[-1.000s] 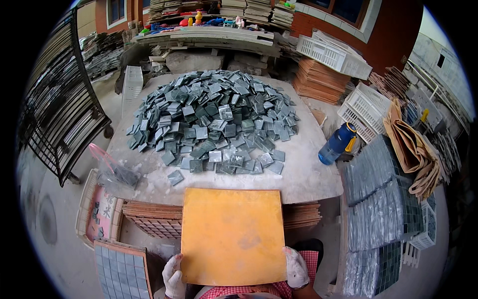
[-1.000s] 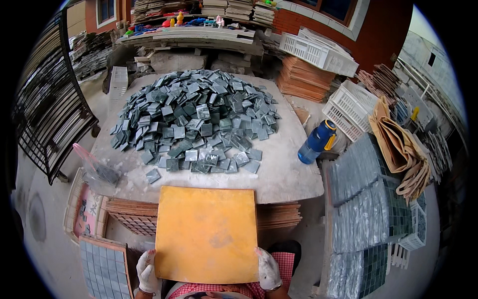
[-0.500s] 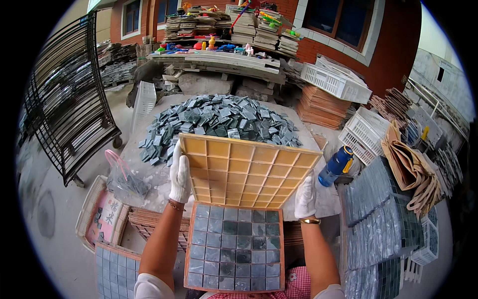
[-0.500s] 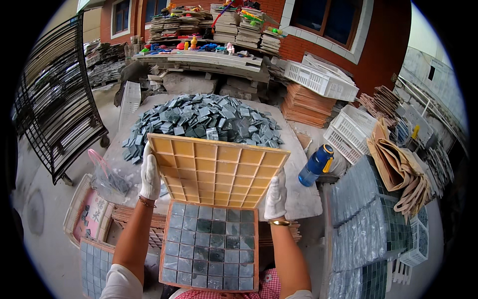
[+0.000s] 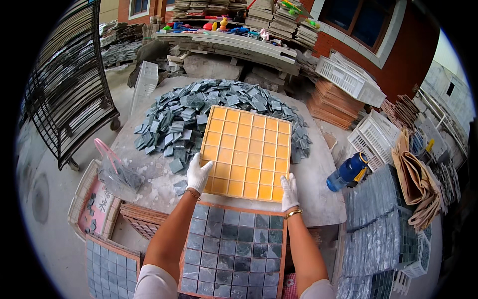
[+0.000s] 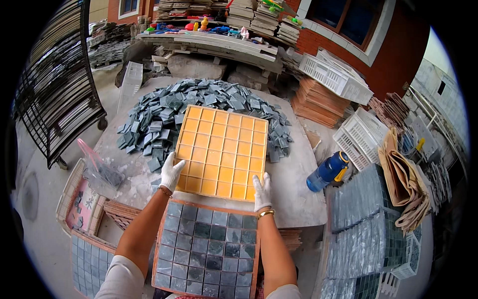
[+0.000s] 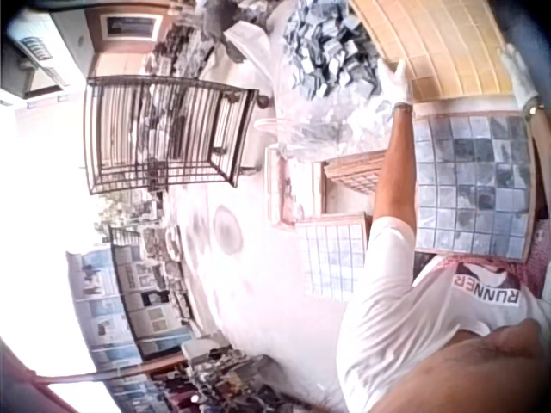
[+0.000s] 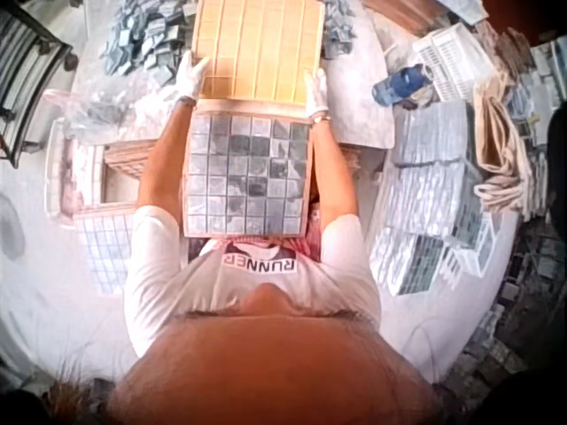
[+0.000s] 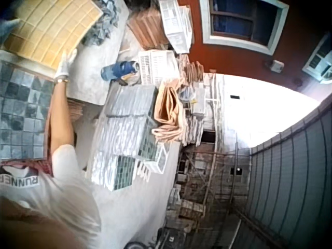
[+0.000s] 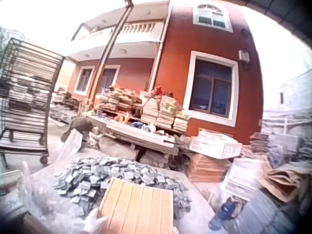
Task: The person assembles small square tiles into a grid on a yellow board, then flips the board to reveal the completed tile sheet. They repeat the process with another board, placing tiles one by one and stacking finished sheets nearby.
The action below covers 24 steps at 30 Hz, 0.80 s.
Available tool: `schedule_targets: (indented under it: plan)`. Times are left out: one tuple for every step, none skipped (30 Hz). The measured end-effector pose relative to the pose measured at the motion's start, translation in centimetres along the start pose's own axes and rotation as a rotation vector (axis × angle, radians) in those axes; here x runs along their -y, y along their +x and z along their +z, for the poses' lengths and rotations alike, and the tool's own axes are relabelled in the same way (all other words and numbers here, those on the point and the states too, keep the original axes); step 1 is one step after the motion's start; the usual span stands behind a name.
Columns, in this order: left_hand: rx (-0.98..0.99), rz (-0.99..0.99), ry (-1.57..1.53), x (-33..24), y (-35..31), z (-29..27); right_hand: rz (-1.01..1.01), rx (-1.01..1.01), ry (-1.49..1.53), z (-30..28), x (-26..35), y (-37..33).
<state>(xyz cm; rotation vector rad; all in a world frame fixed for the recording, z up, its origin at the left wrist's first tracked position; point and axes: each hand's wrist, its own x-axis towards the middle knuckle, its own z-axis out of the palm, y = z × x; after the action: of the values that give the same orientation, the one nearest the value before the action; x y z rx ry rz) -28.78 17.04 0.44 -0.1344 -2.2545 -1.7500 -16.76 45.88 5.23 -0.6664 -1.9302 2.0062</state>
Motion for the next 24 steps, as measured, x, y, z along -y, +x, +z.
schedule_targets:
  plan:
    - [-0.053,0.062,0.095,0.3,0.4,0.2,-0.018,0.035,0.012,-0.1,-0.3,0.4]
    - [0.018,0.066,0.038,-0.5,0.2,0.8,-0.038,0.044,0.021,-1.3,-1.1,1.2]
    - [0.019,0.130,0.155,-1.3,-0.7,1.6,-0.057,0.052,0.030,-2.7,-2.0,1.9]
    - [0.022,0.199,0.275,-2.9,-2.1,1.8,-0.131,0.053,0.070,-3.7,-3.0,2.1]
    - [0.014,0.271,0.401,-4.0,-3.3,1.6,-0.164,0.046,0.105,-4.2,-2.9,2.0]
    - [0.025,0.478,0.468,-4.4,-4.6,1.1,-0.192,0.048,0.144,-4.0,-2.1,1.3]
    - [0.085,0.579,0.544,-6.8,-7.2,1.8,-0.218,0.037,0.178,-4.6,-1.6,0.4]
    - [0.270,0.636,0.585,-8.0,-10.0,2.0,-0.216,0.017,0.213,-4.9,-0.8,-0.6]
    - [0.473,0.632,0.619,-9.0,-13.4,3.2,-0.196,0.003,0.280,-6.6,-0.9,-0.9]
    - [0.617,0.647,0.689,-10.2,-16.4,4.2,-0.200,-0.026,0.373,-8.2,-1.1,-1.7]
    - [0.678,0.663,0.668,-9.8,-18.8,5.2,-0.209,-0.050,0.467,-9.5,-1.3,-2.6]
    - [0.750,0.653,0.839,-9.8,-20.5,6.0,-0.242,-0.069,0.612,-10.9,-2.2,-3.3]
    - [0.742,0.664,0.807,-9.3,-20.9,6.4,-0.241,-0.077,0.626,-12.0,-2.4,-4.9]
    - [0.722,0.631,0.827,-9.4,-21.0,6.8,-0.221,-0.090,0.635,-13.3,-3.0,-6.5]
    - [0.699,0.597,0.847,-9.6,-21.0,7.2,-0.201,-0.102,0.643,-14.5,-3.5,-8.0]
    - [0.695,0.616,0.852,-9.4,-20.9,7.5,-0.172,-0.158,0.652,-15.7,-4.1,-10.0]
    - [0.709,0.631,0.842,-9.6,-20.5,8.0,-0.152,-0.207,0.671,-16.8,-4.6,-11.2]
    - [0.735,0.616,0.870,-9.8,-20.9,8.4,-0.132,-0.253,0.689,-17.8,-5.1,-12.6]
    - [0.750,0.616,0.901,-10.3,-20.8,9.0,-0.070,-0.317,0.681,-18.6,-5.6,-14.0]
    - [0.742,0.636,0.878,-10.5,-21.0,9.2,-0.033,-0.369,0.705,-18.8,-5.9,-15.3]
    - [0.734,0.654,0.855,-10.8,-21.4,9.4,0.005,-0.419,0.728,-18.8,-6.1,-16.1]
    - [0.745,0.659,0.821,-10.9,-22.5,9.7,0.026,-0.451,0.726,-19.1,-6.3,-17.2]
    - [0.768,0.640,0.830,-10.9,-23.1,10.1,0.048,-0.481,0.723,-19.3,-6.5,-18.2]
    - [0.760,0.642,0.846,-10.7,-23.0,10.2,0.072,-0.509,0.720,-19.5,-6.9,-19.0]
